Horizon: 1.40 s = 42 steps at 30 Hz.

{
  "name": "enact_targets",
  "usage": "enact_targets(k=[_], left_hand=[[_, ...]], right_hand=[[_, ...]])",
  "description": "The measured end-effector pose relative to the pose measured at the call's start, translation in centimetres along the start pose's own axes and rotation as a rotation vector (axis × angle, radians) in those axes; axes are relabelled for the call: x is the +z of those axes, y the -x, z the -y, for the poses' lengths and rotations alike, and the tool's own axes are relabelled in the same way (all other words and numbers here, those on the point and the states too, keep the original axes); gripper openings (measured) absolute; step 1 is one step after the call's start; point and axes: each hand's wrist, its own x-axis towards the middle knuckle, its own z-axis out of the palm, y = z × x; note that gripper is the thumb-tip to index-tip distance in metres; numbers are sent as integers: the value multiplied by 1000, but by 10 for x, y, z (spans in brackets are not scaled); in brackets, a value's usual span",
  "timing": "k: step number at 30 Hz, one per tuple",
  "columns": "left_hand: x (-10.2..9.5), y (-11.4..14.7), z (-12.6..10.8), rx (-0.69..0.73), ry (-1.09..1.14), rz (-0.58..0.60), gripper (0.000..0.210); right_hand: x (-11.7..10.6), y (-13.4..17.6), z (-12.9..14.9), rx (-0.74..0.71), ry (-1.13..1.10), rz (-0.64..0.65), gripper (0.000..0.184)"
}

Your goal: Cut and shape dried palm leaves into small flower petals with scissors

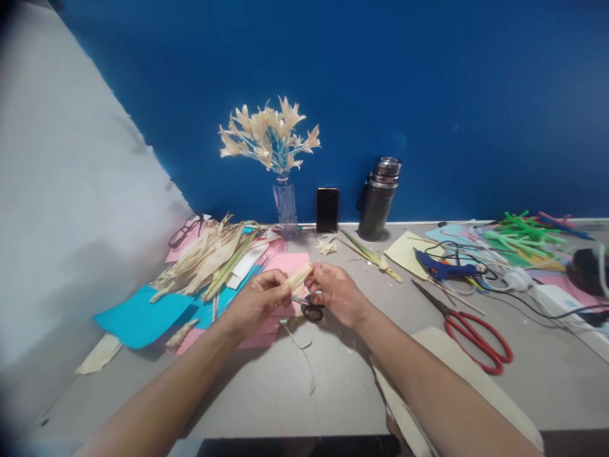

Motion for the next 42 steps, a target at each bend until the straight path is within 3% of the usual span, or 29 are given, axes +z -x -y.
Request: enact_targets(k=[6, 11, 16, 21, 29, 34, 39, 42], left_hand=[[5, 2, 3, 5, -94, -30, 28], [8, 1, -2, 19, -186, -88, 27], [5, 1, -5, 44, -210, -28, 24], [1, 1, -1, -36, -121, 85, 24], [10, 5, 2, -41, -63, 11, 25], [11, 5, 7, 10, -268, -64, 20], [13, 3, 14, 14, -441, -114, 20], [13, 10, 1, 16, -359, -9, 23]], right_hand=[[11, 3, -17, -84, 250, -74, 30], [11, 3, -8, -89, 338, -140, 33], [10, 7, 3, -81, 450, -134, 30], [15, 11, 6, -13, 543, -44, 19], [13, 9, -3, -58, 595, -67, 16], [12, 9, -5, -111, 880, -128, 10], [16, 10, -7, -222, 1277, -175, 17], [11, 6, -6, -278, 1509, -257, 16]])
